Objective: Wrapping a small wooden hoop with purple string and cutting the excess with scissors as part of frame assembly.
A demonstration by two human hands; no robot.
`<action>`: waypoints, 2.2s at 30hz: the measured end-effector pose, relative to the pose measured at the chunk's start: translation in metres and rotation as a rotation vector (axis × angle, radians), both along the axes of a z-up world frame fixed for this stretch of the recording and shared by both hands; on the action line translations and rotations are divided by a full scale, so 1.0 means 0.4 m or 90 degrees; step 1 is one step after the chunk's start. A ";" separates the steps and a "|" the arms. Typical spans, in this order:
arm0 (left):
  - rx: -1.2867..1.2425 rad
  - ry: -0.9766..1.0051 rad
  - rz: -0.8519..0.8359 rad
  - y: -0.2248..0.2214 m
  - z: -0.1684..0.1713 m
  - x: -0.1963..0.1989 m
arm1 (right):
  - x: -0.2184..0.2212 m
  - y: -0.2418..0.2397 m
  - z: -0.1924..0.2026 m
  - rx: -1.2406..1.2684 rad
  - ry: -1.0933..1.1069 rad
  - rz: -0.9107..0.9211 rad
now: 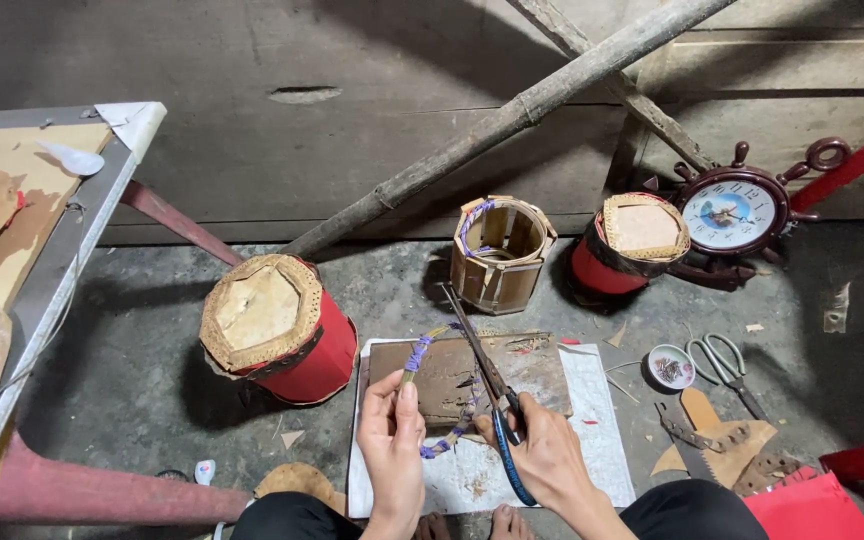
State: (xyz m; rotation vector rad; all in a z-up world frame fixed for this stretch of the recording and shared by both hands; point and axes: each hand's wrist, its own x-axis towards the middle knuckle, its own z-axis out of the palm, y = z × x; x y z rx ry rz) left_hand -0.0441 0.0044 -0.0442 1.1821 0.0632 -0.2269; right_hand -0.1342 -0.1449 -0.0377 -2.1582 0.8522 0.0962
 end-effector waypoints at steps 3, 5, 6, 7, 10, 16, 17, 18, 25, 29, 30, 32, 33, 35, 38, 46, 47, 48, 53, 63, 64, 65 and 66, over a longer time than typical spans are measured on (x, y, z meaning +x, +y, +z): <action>0.006 0.010 0.007 0.005 0.005 0.007 | -0.008 -0.014 -0.027 0.019 -0.027 0.002; -0.017 0.011 0.020 0.012 0.006 0.019 | -0.011 -0.025 -0.048 0.168 -0.166 -0.038; -0.017 0.011 0.022 0.024 0.005 0.035 | -0.014 -0.042 -0.075 0.168 -0.166 -0.037; -0.070 0.048 0.010 0.036 0.005 0.053 | -0.015 -0.059 -0.102 0.209 -0.200 -0.074; -0.176 0.154 -0.056 0.077 0.006 0.115 | -0.005 -0.098 -0.133 0.250 -0.302 -0.131; -0.257 0.335 -0.206 0.113 -0.001 0.167 | -0.011 -0.107 -0.037 0.653 -0.451 -0.131; -0.264 0.343 -0.224 0.116 -0.001 0.166 | -0.015 -0.104 -0.023 0.755 -0.445 -0.119; -0.264 0.343 -0.225 0.114 0.004 0.164 | -0.015 -0.108 -0.034 0.755 -0.446 -0.120; -0.196 0.329 -0.222 0.095 -0.049 0.170 | -0.013 -0.109 -0.042 0.766 -0.446 -0.133; 0.225 0.239 -0.121 0.055 0.113 0.108 | -0.011 -0.084 0.011 0.589 -0.491 -0.106; 0.226 0.239 -0.120 0.048 0.101 0.102 | -0.011 -0.077 0.005 0.590 -0.490 -0.106; 0.260 0.053 -0.169 0.035 0.076 0.091 | -0.006 -0.065 -0.007 0.450 -0.467 -0.093; 0.260 0.054 -0.168 0.029 0.065 0.093 | -0.009 -0.057 -0.030 0.450 -0.466 -0.093; 0.187 0.139 -0.318 0.017 0.044 0.095 | -0.015 -0.042 -0.074 0.322 -0.476 -0.001; 0.076 0.185 -0.302 0.002 0.038 0.088 | -0.025 -0.011 -0.076 0.175 -0.385 0.048; -0.035 0.163 -0.260 0.037 -0.107 0.131 | -0.031 0.012 -0.061 0.094 -0.428 0.125; -0.042 0.164 -0.245 0.041 -0.106 0.139 | -0.030 0.008 -0.040 0.070 -0.397 0.094; -0.041 0.164 -0.244 0.044 -0.087 0.137 | -0.034 -0.002 -0.046 0.071 -0.398 0.095; 0.057 0.005 -0.093 0.059 -0.067 0.153 | -0.063 -0.055 -0.039 0.145 -0.156 0.077; 0.108 -0.057 0.045 0.084 -0.039 0.180 | -0.078 -0.031 -0.036 0.186 0.074 0.264; 0.102 -0.050 0.022 0.085 -0.032 0.178 | -0.078 -0.028 -0.027 0.168 0.096 0.244; 0.096 -0.042 -0.002 0.086 -0.026 0.175 | -0.077 -0.025 -0.018 0.150 0.119 0.223; 0.097 -0.042 -0.001 0.087 -0.026 0.175 | -0.067 -0.017 0.008 0.151 0.119 0.224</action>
